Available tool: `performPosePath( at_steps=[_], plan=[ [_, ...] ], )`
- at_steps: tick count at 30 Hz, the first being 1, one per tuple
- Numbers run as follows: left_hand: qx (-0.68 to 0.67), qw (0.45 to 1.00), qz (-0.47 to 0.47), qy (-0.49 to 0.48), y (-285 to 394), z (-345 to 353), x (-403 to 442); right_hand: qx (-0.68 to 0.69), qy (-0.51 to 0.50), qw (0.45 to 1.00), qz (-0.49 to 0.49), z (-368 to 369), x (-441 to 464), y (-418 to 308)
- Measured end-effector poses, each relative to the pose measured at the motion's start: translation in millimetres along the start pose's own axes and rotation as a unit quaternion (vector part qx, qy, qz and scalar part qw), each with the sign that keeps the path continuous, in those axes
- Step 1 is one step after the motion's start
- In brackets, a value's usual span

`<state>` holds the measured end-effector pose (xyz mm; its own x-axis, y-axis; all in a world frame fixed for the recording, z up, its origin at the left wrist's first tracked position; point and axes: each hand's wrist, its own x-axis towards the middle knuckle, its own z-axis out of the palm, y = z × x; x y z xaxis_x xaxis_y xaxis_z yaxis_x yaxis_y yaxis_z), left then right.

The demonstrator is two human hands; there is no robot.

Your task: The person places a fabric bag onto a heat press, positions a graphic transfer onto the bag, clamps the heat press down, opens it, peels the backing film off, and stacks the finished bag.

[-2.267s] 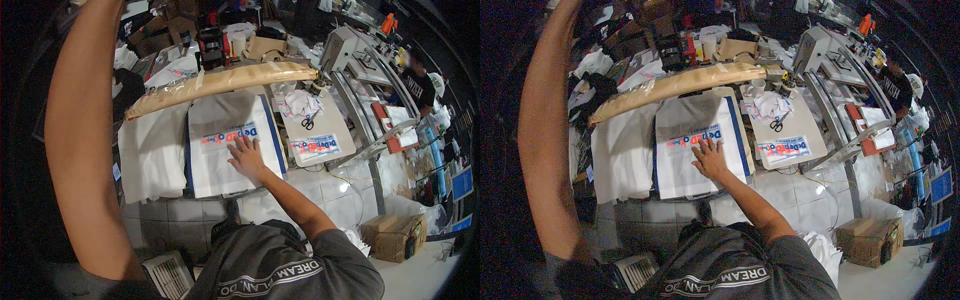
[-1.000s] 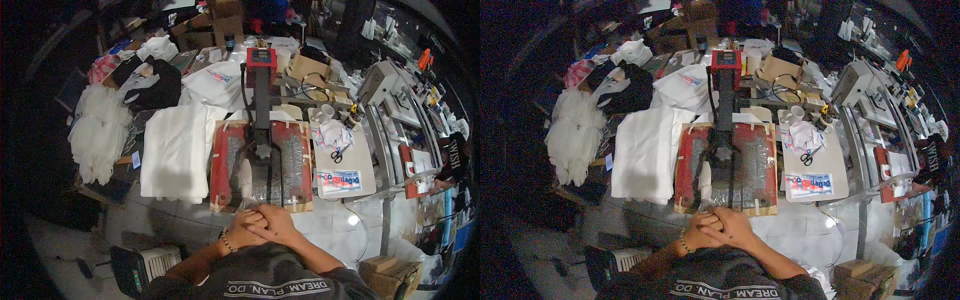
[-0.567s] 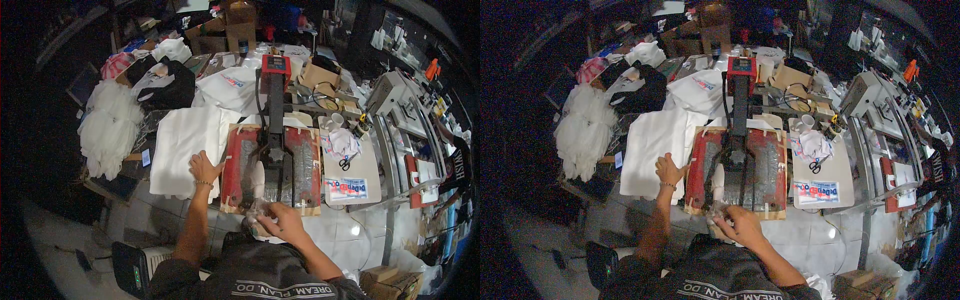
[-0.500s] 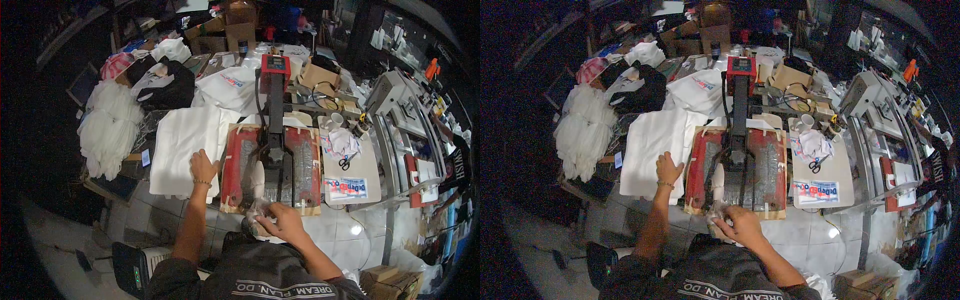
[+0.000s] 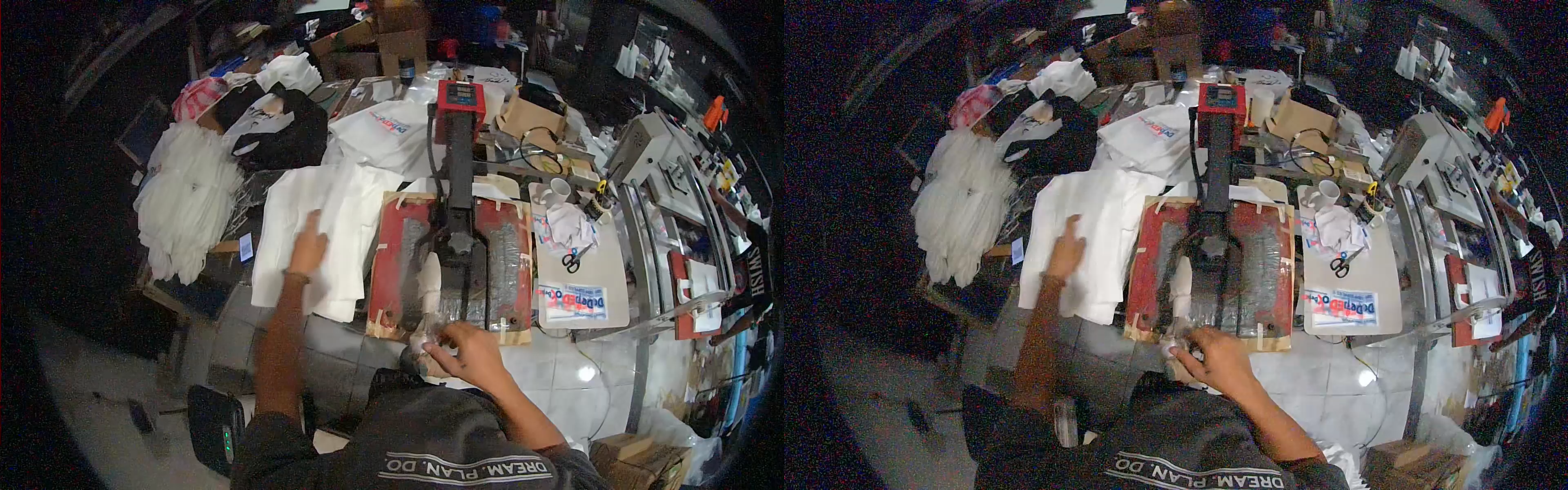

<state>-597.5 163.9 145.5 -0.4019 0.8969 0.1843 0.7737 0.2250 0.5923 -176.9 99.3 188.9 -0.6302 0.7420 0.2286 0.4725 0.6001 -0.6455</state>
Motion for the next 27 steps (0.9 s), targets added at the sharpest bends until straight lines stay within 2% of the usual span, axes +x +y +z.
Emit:
performPosePath(
  at_steps=[1, 2, 3, 4, 5, 7, 8, 10, 11, 14, 16, 17, 19, 20, 21, 23, 27],
  plan=[
    [0.078, 0.994, -0.049, -0.063, 11, 19, 0, 0.003, 0.000, 1.000, -0.001, 0, 1, -1],
    [0.121, 0.992, 0.043, -0.020, 1, 52, -2, 0.003, -0.003, 1.000, -0.005, 0, 1, -2],
    [0.152, 0.986, 0.068, 0.006, 7, 74, -9, -0.001, -0.007, 1.000, 0.004, -1, 1, -2],
    [0.226, 0.974, 0.018, -0.026, 22, 89, -10, -0.005, -0.013, 1.000, 0.015, -1, 1, -2],
    [0.211, 0.976, -0.030, -0.032, 34, 98, -11, -0.006, -0.014, 1.000, 0.014, -1, 0, -2],
    [0.301, 0.953, -0.038, 0.012, 48, 111, -12, -0.007, -0.005, 1.000, 0.010, 0, 0, -1],
    [0.301, 0.953, -0.038, 0.013, 48, 112, -12, -0.007, -0.005, 1.000, 0.009, 1, -1, 0],
    [0.372, 0.927, -0.011, 0.044, 49, 113, -10, -0.024, 0.003, 1.000, 0.007, 2, -2, 1],
    [0.373, 0.927, -0.007, 0.042, 47, 111, -7, -0.023, 0.006, 1.000, 0.010, 2, -2, 1],
    [0.270, 0.961, 0.002, -0.056, 34, 92, 7, -0.016, 0.003, 1.000, 0.010, 2, -4, 1],
    [0.206, 0.975, 0.031, -0.073, 11, 72, 25, -0.006, 0.058, 0.998, -0.022, 4, -3, 3],
    [0.171, 0.980, 0.055, -0.081, 5, 53, 31, -0.004, 0.058, 0.998, -0.020, 4, -4, 3],
    [0.145, 0.981, 0.040, -0.119, 0, 15, 45, -0.001, 0.014, 1.000, -0.008, 2, -4, 4],
    [0.123, 0.983, 0.076, -0.110, 2, -4, 46, 0.001, 0.014, 1.000, -0.007, 2, -4, 5],
    [0.119, 0.983, 0.106, -0.088, 4, -19, 47, 0.003, 0.008, 1.000, -0.006, 2, -3, 5],
    [0.177, 0.977, 0.095, -0.068, 43, -47, 30, 0.007, -0.002, 1.000, -0.009, 1, -2, 4],
    [0.266, 0.953, 0.125, -0.075, 23, 0, 12, 0.010, -0.009, 1.000, -0.002, -4, 2, -2]
  ],
)
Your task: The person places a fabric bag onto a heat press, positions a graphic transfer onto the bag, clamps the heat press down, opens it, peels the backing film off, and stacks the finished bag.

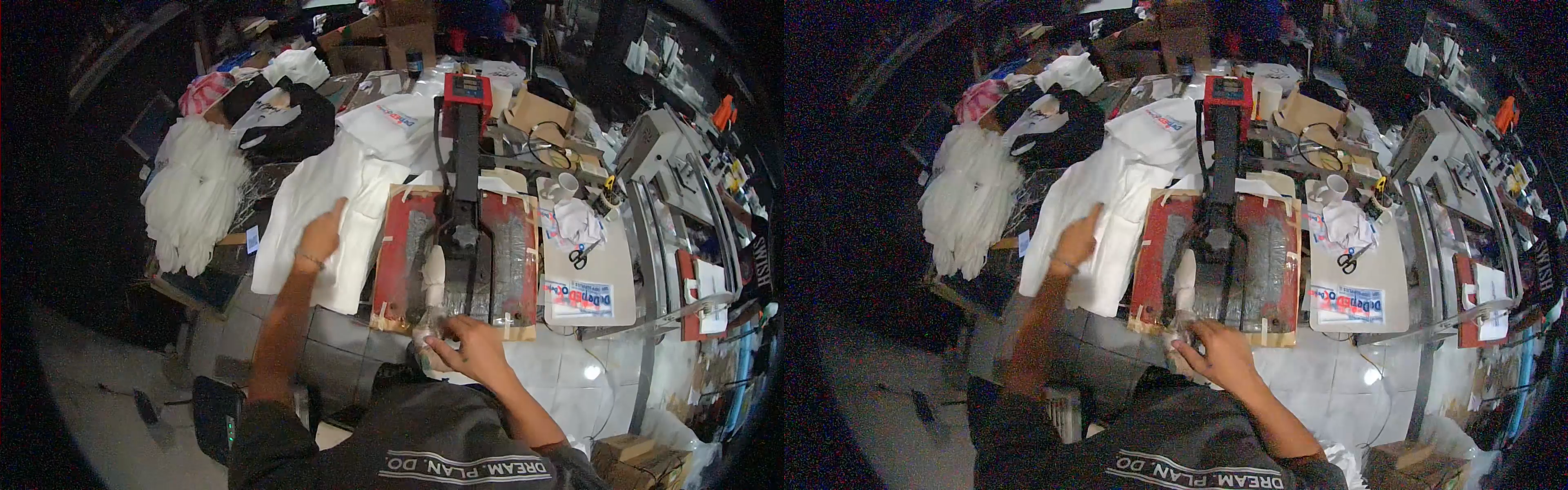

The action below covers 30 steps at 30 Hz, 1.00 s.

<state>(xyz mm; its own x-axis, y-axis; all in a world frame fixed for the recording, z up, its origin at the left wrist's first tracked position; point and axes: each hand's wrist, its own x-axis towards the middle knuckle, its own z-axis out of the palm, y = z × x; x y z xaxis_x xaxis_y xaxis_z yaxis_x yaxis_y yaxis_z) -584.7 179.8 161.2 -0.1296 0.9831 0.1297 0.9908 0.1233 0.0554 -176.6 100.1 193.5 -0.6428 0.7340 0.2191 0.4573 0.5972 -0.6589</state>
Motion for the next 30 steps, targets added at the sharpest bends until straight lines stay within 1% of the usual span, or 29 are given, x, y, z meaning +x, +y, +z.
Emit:
performPosePath(
  at_steps=[2, 4, 5, 6, 8, 9, 10, 11, 12, 13, 14, 15, 16, 17, 18, 19, 20, 22, 23, 24, 26, 27, 28, 30],
  plan=[
    [-0.012, 1.000, -0.005, -0.024, 13, 42, -12, -0.001, 0.006, 1.000, 0.004, 0, -1, -1],
    [0.019, 0.997, -0.056, -0.044, 46, 53, -24, -0.010, -0.020, 0.999, 0.033, 1, -2, 2],
    [0.032, 0.997, -0.060, -0.021, 52, 56, -26, -0.013, -0.017, 0.999, 0.035, 2, -2, 3],
    [0.029, 0.998, -0.056, -0.019, 56, 59, -28, -0.018, -0.006, 1.000, 0.022, 4, -3, 5],
    [0.071, 0.989, -0.031, 0.123, 73, 43, -34, -0.025, 0.002, 1.000, 0.012, 8, -4, 8],
    [-0.033, 0.985, 0.008, 0.170, 79, 40, -24, -0.011, 0.012, 1.000, 0.007, 10, -4, 10],
    [-0.036, 0.985, 0.009, 0.170, 92, 31, -16, 0.002, 0.021, 1.000, 0.003, 11, -4, 10],
    [-0.215, 0.970, 0.037, 0.104, 111, 19, -10, -0.001, 0.020, 1.000, 0.006, 10, -4, 8],
    [-0.385, 0.920, 0.064, 0.035, 131, 15, -6, 0.002, 0.016, 1.000, 0.007, 9, -3, 5],
    [-0.389, 0.918, 0.067, 0.035, 153, 23, -2, 0.004, 0.015, 1.000, 0.007, 8, -3, 4],
    [-0.425, 0.902, 0.057, 0.041, 176, 36, 3, -0.001, 0.016, 1.000, 0.010, 8, -4, 6],
    [-0.460, 0.885, 0.049, 0.045, 193, 47, 8, -0.022, -0.001, 1.000, 0.011, 11, -5, 10],
    [-0.463, 0.883, 0.055, 0.045, 205, 52, 12, -0.043, -0.017, 0.999, 0.014, 12, -6, 12],
    [-0.472, 0.879, 0.003, 0.072, 216, 57, 17, -0.007, 0.005, 1.000, 0.000, 12, -6, 9],
    [-0.540, 0.840, -0.054, 0.007, 219, 60, 21, -0.013, 0.010, 1.000, 0.004, 13, -7, 11],
    [-0.597, 0.792, -0.120, -0.049, 224, 50, 23, -0.022, 0.003, 1.000, -0.012, 14, -8, 14],
    [-0.600, 0.791, -0.111, -0.053, 219, 60, 28, -0.031, -0.004, 0.999, -0.028, 13, -9, 15],
    [-0.662, 0.743, -0.071, -0.064, 212, 78, 37, -0.039, -0.004, 0.999, -0.024, 11, -10, 13],
    [-0.638, 0.758, -0.103, -0.088, 217, 48, 28, -0.035, -0.002, 0.999, -0.025, 12, -10, 13],
    [-0.639, 0.758, -0.094, -0.087, 219, 45, 27, -0.031, 0.000, 0.999, -0.027, 14, -11, 14],
    [-0.677, 0.730, -0.079, -0.046, 222, 44, 22, -0.024, 0.004, 0.999, -0.030, 13, -9, 14],
    [-0.666, 0.735, -0.105, -0.073, 221, 42, 21, -0.017, 0.001, 1.000, -0.023, 9, -9, 9],
    [-0.669, 0.733, -0.097, -0.072, 221, 43, 21, -0.011, -0.002, 1.000, -0.017, 6, -9, 6],
    [-0.624, 0.774, -0.103, -0.027, 222, 46, 22, -0.041, 0.006, 0.999, -0.015, 13, -11, 11]
  ],
)
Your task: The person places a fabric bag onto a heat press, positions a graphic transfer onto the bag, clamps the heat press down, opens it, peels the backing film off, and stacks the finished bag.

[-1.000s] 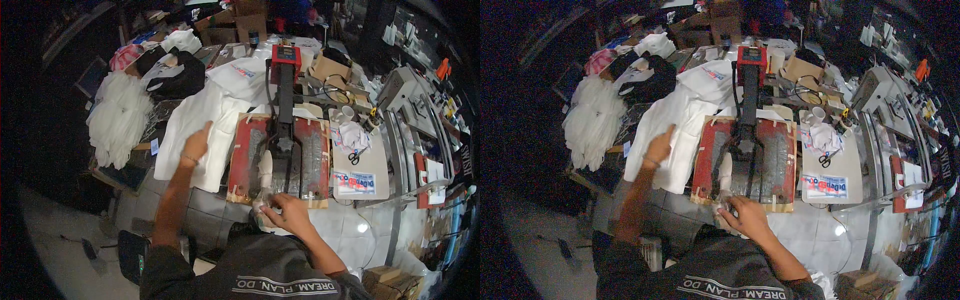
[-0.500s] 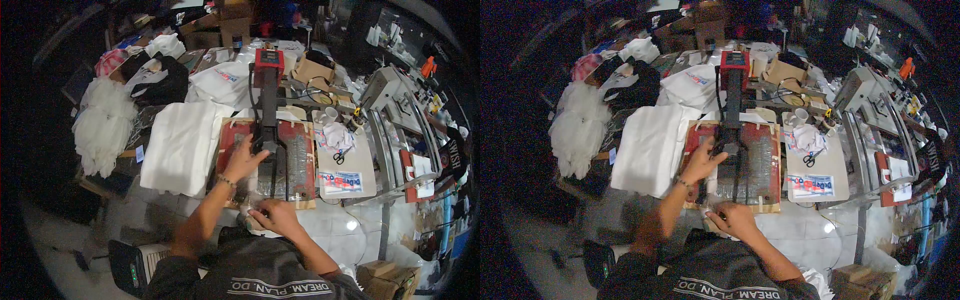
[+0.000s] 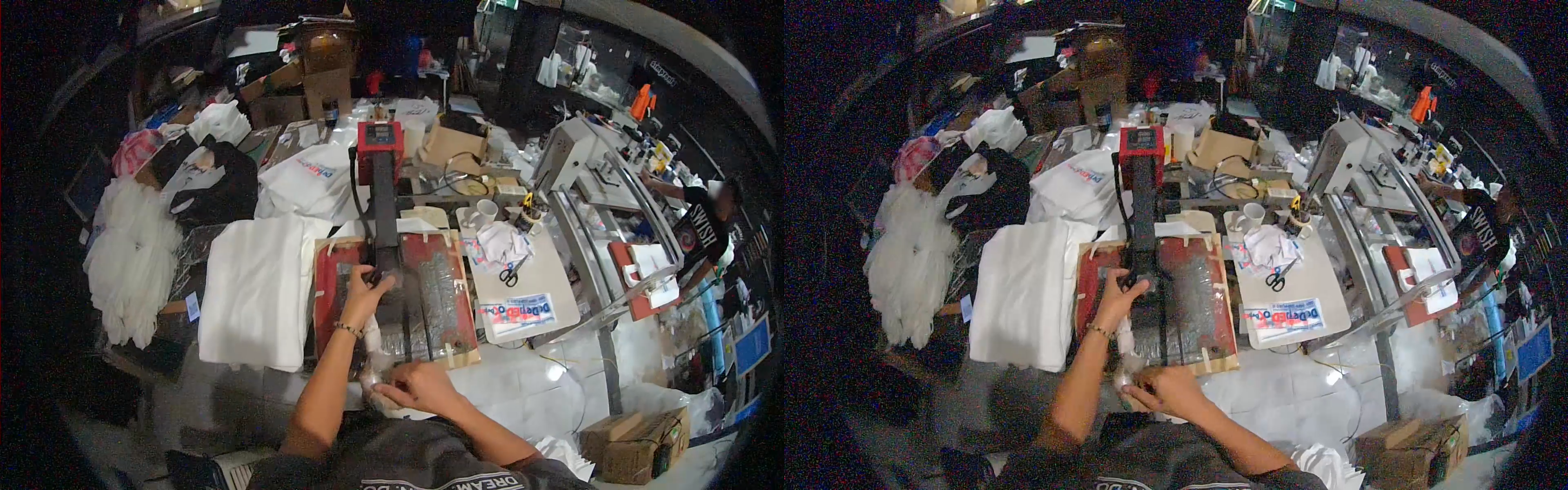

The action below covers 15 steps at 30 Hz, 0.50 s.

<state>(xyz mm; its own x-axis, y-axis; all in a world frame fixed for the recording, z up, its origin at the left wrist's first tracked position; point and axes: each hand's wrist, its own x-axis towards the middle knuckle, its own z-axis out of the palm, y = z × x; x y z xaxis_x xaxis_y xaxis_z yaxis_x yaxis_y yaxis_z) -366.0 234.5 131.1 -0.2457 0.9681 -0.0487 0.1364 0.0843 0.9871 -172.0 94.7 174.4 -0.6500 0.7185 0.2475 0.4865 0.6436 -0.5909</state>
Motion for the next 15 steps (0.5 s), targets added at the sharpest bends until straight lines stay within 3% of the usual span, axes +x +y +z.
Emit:
performPosePath(
  at_steps=[4, 15],
  plan=[
    [0.001, 1.000, -0.017, -0.018, 2, -3, 0, -0.011, -0.011, 1.000, -0.010, -2, 2, 0],
    [0.012, 0.999, 0.042, 0.008, -18, -1, 7, 0.009, -0.053, 0.998, 0.023, -7, 1, -6]
  ],
)
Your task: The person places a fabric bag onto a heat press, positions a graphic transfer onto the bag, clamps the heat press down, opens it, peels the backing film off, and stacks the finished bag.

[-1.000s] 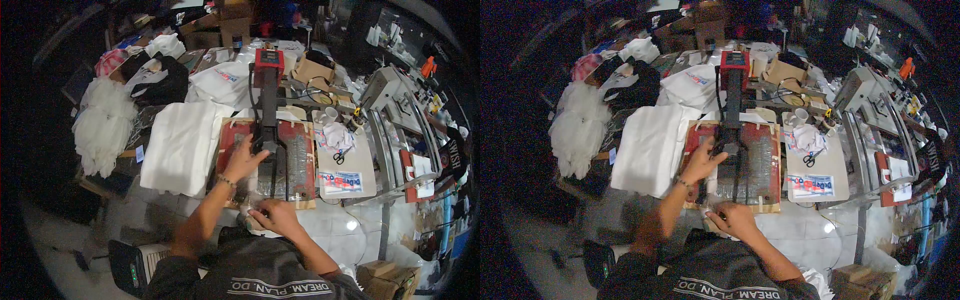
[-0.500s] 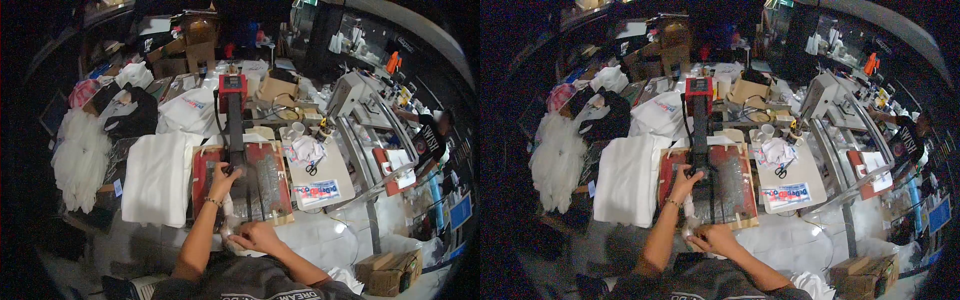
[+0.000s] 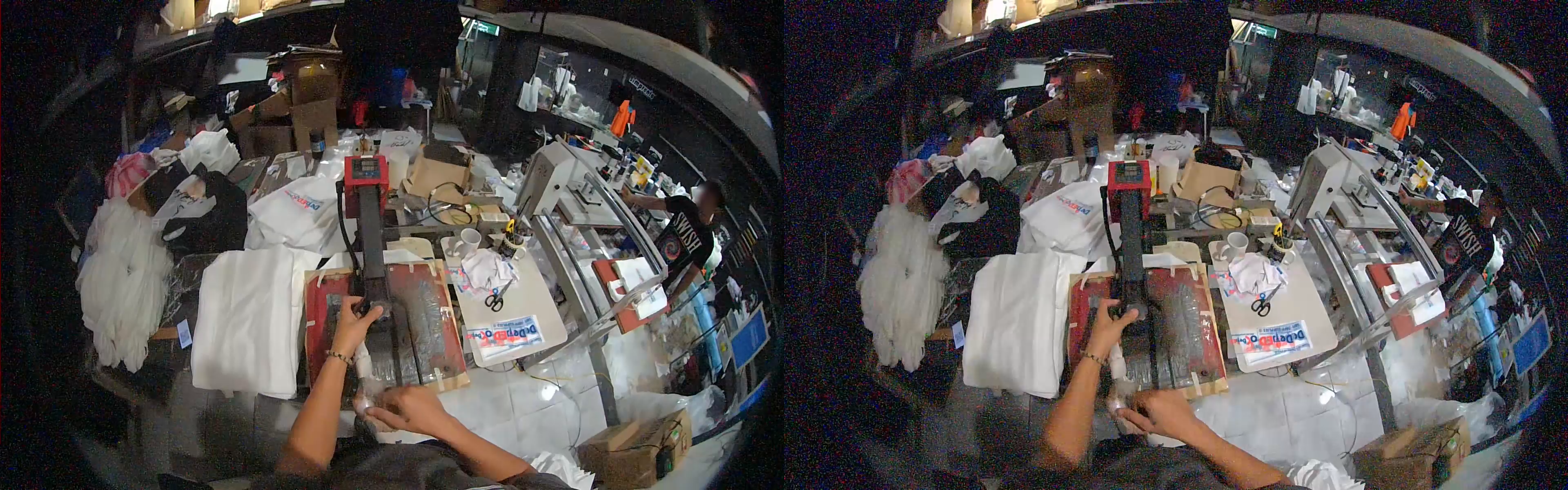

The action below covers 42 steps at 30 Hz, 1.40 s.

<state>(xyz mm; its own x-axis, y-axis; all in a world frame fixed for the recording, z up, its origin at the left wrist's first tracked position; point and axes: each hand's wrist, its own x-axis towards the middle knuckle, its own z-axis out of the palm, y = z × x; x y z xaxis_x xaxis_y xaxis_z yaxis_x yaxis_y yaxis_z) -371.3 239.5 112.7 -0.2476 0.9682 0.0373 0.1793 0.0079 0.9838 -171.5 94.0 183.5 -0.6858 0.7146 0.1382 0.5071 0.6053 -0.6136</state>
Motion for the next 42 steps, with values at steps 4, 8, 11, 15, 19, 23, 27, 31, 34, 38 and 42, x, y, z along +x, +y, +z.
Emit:
performPosePath(
  at_steps=[4, 8, 11, 15, 19, 23, 27, 31, 34, 38, 42],
  plan=[
    [0.005, 0.999, -0.031, -0.003, 6, -2, -2, -0.011, 0.016, 1.000, -0.007, 1, 1, -4],
    [-0.005, 1.000, -0.025, -0.012, 10, -2, -3, -0.019, 0.015, 1.000, -0.017, 3, 1, -2],
    [0.019, 1.000, -0.013, -0.003, 7, -2, -3, -0.026, -0.005, 1.000, -0.004, 1, 0, -3],
    [0.017, 1.000, 0.021, 0.003, -5, -1, 1, 0.000, 0.002, 1.000, -0.008, -2, 0, -6],
    [-0.017, 1.000, -0.011, -0.017, -2, -2, -1, -0.005, 0.016, 1.000, -0.011, 2, -1, -5],
    [-0.029, 0.999, 0.008, -0.021, -9, 0, 4, -0.024, 0.008, 1.000, -0.013, 4, -1, -2],
    [-0.019, 1.000, 0.014, 0.000, 4, 0, -3, -0.046, 0.002, 0.999, -0.015, 4, 0, -1],
    [-0.017, 1.000, 0.023, 0.005, 4, 0, -3, -0.028, 0.016, 0.999, -0.021, 3, -1, -2],
    [0.012, 0.999, 0.038, 0.019, 11, -1, -6, -0.031, 0.002, 0.999, -0.010, -2, -1, -6],
    [-0.014, 0.999, 0.032, 0.021, 9, 0, -6, -0.029, -0.007, 1.000, -0.007, -3, 0, -4],
    [-0.018, 1.000, 0.022, 0.012, -4, 1, 0, -0.013, -0.001, 1.000, -0.013, 0, 0, -3]
  ],
)
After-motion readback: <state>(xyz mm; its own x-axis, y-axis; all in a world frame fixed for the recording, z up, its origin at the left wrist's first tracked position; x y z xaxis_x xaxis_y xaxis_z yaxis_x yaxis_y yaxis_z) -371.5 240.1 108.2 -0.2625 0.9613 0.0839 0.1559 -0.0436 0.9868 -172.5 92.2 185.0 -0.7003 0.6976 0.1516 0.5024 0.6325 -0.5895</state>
